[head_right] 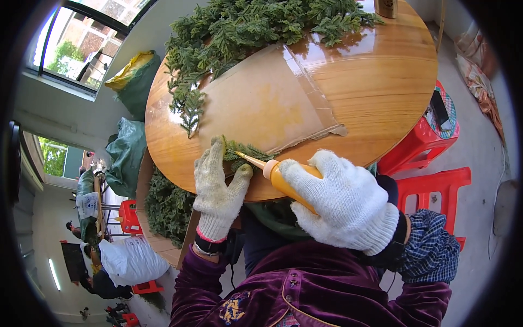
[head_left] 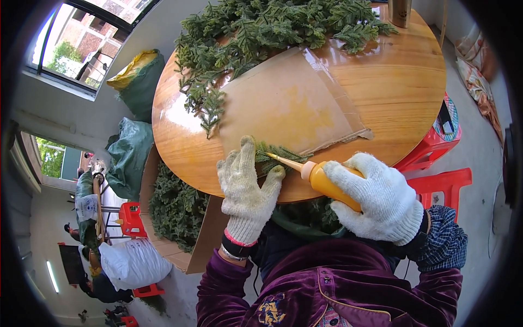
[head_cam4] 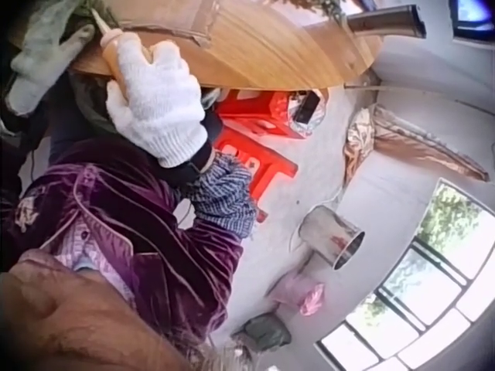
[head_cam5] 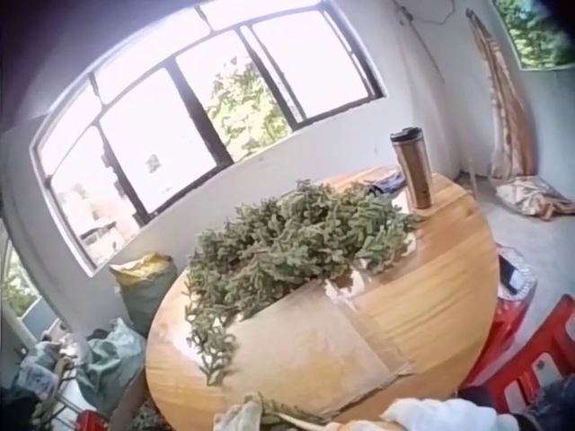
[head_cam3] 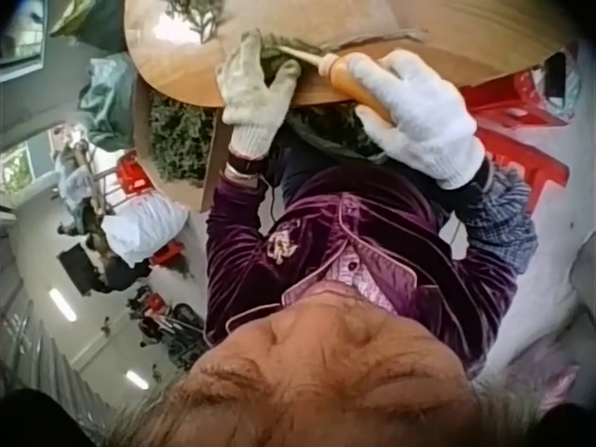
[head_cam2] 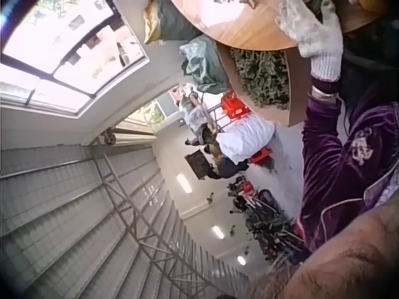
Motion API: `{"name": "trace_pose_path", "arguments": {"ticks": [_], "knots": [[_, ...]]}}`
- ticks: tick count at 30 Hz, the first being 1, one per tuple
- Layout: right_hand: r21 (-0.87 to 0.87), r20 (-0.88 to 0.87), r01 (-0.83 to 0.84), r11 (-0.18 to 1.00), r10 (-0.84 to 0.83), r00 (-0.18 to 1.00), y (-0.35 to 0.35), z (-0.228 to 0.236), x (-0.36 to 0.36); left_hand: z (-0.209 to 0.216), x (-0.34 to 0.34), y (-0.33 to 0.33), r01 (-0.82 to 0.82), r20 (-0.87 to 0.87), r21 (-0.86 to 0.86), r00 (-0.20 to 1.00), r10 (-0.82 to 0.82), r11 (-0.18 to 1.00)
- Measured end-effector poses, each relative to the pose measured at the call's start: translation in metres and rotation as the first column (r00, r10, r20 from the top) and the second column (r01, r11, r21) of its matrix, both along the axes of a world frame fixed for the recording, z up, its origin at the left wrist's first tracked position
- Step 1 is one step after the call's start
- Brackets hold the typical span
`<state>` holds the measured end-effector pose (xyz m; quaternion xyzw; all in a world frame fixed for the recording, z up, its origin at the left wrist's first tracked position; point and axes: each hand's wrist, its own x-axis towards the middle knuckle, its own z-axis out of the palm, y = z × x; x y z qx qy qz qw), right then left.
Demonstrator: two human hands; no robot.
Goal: The person applies glue from a bottle onto small artificial branches on a piece of cardboard and then presses them onto a large wreath.
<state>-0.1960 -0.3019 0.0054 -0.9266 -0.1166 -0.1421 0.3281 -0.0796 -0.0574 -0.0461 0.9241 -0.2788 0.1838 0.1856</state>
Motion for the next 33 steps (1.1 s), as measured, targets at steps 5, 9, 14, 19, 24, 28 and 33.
{"name": "trace_pose_path", "arguments": {"ticks": [5,9,14,19,24,28,33], "knots": [[-0.079,-0.074,-0.024,0.997,0.018,0.997,-0.003,0.014,0.005,0.001,-0.002,-0.001,-0.018,0.000,0.028,1.000,0.018,0.999],[-0.110,-0.089,-0.058,0.992,0.048,0.995,-0.009,0.018,0.010,0.003,-0.003,-0.002,-0.018,0.007,0.060,1.000,0.018,0.998],[-0.080,-0.081,-0.086,0.993,0.079,0.994,-0.018,0.013,0.010,0.002,-0.004,0.001,0.010,0.011,0.067,1.000,-0.011,0.998],[-0.080,-0.112,-0.098,0.992,0.089,0.990,-0.021,0.016,0.012,0.001,-0.004,0.004,0.043,0.010,0.100,0.999,-0.045,0.994],[-0.123,-0.156,-0.093,0.988,0.073,0.985,-0.022,0.029,0.013,0.008,-0.002,0.000,0.034,-0.039,0.142,0.999,-0.029,0.989],[-0.128,-0.168,-0.094,0.987,0.072,0.983,-0.028,0.032,0.012,0.005,-0.005,0.002,0.021,-0.015,0.137,1.000,-0.019,0.990],[-0.088,-0.158,-0.095,0.992,0.080,0.984,-0.037,0.025,0.010,0.009,-0.005,0.000,0.014,-0.020,0.155,1.000,-0.011,0.988]]}}
